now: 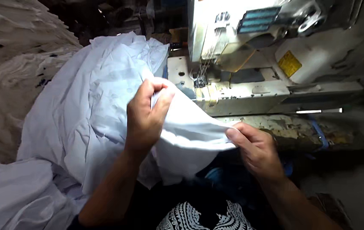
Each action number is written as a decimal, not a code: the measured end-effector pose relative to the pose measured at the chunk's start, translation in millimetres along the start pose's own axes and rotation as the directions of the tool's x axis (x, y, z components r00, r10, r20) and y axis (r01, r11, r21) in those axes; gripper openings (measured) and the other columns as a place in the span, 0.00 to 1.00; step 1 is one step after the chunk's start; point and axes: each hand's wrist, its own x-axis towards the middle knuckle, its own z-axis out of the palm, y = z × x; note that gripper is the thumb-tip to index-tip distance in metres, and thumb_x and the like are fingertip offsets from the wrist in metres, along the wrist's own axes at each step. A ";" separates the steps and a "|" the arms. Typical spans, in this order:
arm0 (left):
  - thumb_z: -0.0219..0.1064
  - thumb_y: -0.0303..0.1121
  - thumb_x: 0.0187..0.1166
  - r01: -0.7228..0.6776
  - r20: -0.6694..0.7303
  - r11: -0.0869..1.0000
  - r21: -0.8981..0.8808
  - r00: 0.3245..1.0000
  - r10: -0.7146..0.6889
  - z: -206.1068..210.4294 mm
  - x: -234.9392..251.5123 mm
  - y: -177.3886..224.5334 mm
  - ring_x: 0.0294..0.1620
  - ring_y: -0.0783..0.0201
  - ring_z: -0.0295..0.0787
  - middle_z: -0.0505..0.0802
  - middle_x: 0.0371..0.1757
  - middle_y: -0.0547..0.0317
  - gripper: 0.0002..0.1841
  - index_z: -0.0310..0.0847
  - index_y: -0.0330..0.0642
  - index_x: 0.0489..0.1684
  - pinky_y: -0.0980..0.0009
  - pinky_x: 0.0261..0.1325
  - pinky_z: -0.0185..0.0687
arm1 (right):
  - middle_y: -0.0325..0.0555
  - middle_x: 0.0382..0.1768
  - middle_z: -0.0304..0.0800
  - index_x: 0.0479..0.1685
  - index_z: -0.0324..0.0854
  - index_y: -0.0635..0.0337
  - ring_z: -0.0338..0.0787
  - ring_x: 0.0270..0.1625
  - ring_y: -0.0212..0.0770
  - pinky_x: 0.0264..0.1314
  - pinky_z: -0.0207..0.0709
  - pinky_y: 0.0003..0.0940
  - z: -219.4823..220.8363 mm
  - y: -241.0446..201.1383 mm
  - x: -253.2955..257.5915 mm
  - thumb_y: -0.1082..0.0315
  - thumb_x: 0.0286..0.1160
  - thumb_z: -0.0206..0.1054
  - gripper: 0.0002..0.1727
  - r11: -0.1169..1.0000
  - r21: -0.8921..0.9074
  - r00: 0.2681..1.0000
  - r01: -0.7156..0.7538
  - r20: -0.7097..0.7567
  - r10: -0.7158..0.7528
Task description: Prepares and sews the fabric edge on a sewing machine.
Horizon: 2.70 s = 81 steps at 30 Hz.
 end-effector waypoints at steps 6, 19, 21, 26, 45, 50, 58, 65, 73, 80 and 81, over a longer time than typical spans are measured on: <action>0.66 0.33 0.81 -0.118 0.453 0.779 0.616 0.862 -0.228 52.7 118.8 -57.2 0.54 0.37 0.91 0.92 0.48 0.34 0.14 0.85 0.28 0.51 0.35 0.59 0.79 | 0.33 0.26 0.92 0.26 0.88 0.54 0.91 0.31 0.26 0.39 0.89 0.25 25.1 34.8 38.1 0.75 0.82 0.51 0.20 0.795 0.475 0.906 -0.378 0.013 0.423; 0.74 0.35 0.71 -0.189 0.450 0.849 0.494 0.891 -0.063 67.9 129.8 -80.8 0.65 0.44 0.86 0.91 0.58 0.33 0.24 0.82 0.25 0.60 0.49 0.72 0.74 | 0.30 0.20 0.91 0.22 0.86 0.56 0.90 0.25 0.24 0.35 0.88 0.21 30.8 39.8 41.9 0.75 0.84 0.51 0.22 0.916 0.305 0.961 -0.262 0.000 0.275; 0.74 0.34 0.72 -0.209 0.480 0.834 0.511 0.874 -0.076 66.0 134.9 -85.9 0.69 0.39 0.83 0.89 0.61 0.29 0.25 0.81 0.23 0.63 0.48 0.76 0.70 | 0.33 0.19 0.90 0.22 0.85 0.57 0.90 0.24 0.25 0.34 0.87 0.22 34.0 40.3 50.8 0.73 0.86 0.50 0.23 0.911 0.287 0.950 -0.297 -0.008 0.312; 0.72 0.33 0.76 -0.165 0.482 0.801 0.575 0.860 -0.169 69.7 140.2 -72.2 0.71 0.35 0.81 0.87 0.64 0.27 0.24 0.80 0.23 0.65 0.42 0.77 0.68 | 0.36 0.19 0.91 0.22 0.84 0.59 0.90 0.23 0.27 0.32 0.87 0.22 33.5 44.0 54.4 0.73 0.87 0.52 0.21 0.937 0.200 0.954 -0.288 -0.032 0.300; 0.69 0.25 0.75 -0.429 0.024 0.867 0.255 0.899 0.438 27.5 62.0 -17.6 0.59 0.61 0.85 0.92 0.43 0.53 0.03 0.87 0.35 0.35 0.61 0.72 0.69 | 0.34 0.24 0.85 0.64 0.79 0.58 0.84 0.18 0.26 0.21 0.83 0.20 10.8 21.6 61.4 0.73 0.83 0.61 0.14 0.996 0.034 0.996 -0.087 -0.002 0.087; 0.67 0.30 0.76 -0.511 0.082 0.830 0.223 0.859 0.506 20.4 34.4 8.6 0.56 0.59 0.82 0.90 0.40 0.53 0.06 0.83 0.36 0.34 0.59 0.69 0.67 | 0.34 0.38 0.89 0.40 0.91 0.58 0.88 0.35 0.21 0.38 0.86 0.17 16.7 17.8 45.2 0.66 0.76 0.71 0.07 0.988 -0.120 0.994 0.100 0.060 -0.093; 0.64 0.33 0.78 -0.635 0.631 0.737 0.232 0.675 0.383 1.4 18.3 69.4 0.60 0.64 0.87 0.94 0.52 0.60 0.08 0.88 0.45 0.46 0.63 0.64 0.75 | 0.42 0.30 0.89 0.33 0.87 0.65 0.85 0.38 0.19 0.46 0.78 0.11 24.2 -7.7 -1.2 0.63 0.79 0.72 0.13 0.922 -0.154 0.930 0.355 0.163 -0.331; 0.69 0.37 0.67 -0.647 0.806 0.698 0.309 0.567 0.169 -38.9 101.8 57.8 0.26 0.63 0.83 0.87 0.26 0.58 0.09 0.88 0.41 0.35 0.60 0.29 0.77 | 0.35 0.47 0.86 0.57 0.84 0.55 0.88 0.41 0.23 0.45 0.87 0.20 2.3 25.5 31.1 0.68 0.74 0.74 0.14 0.887 -0.343 0.866 0.308 -0.284 -0.411; 0.60 0.37 0.79 -0.518 0.551 0.621 0.588 0.819 0.162 -44.6 111.4 40.5 0.33 0.67 0.79 0.86 0.37 0.60 0.10 0.85 0.45 0.44 0.66 0.35 0.70 | 0.50 0.45 0.93 0.48 0.95 0.55 0.86 0.53 0.53 0.58 0.74 0.47 24.1 48.1 99.1 0.63 0.75 0.75 0.10 0.452 -0.844 0.767 0.289 -0.078 -0.637; 0.58 0.35 0.82 -0.636 0.566 0.460 0.620 0.768 0.299 -38.4 105.8 31.2 0.32 0.50 0.84 0.87 0.45 0.44 0.15 0.85 0.41 0.59 0.54 0.28 0.70 | 0.46 0.44 0.96 0.40 0.93 0.59 0.89 0.53 0.46 0.62 0.75 0.43 16.1 40.6 101.0 0.71 0.72 0.69 0.07 0.662 -0.677 0.865 0.321 -0.075 -0.496; 0.58 0.36 0.80 -0.642 0.572 0.441 0.627 0.764 0.298 -38.1 105.1 28.2 0.30 0.47 0.84 0.87 0.46 0.42 0.18 0.84 0.41 0.62 0.52 0.26 0.69 | 0.44 0.41 0.95 0.40 0.92 0.59 0.89 0.48 0.43 0.59 0.75 0.44 11.6 35.6 100.6 0.71 0.72 0.68 0.07 0.693 -0.649 0.899 0.314 -0.030 -0.436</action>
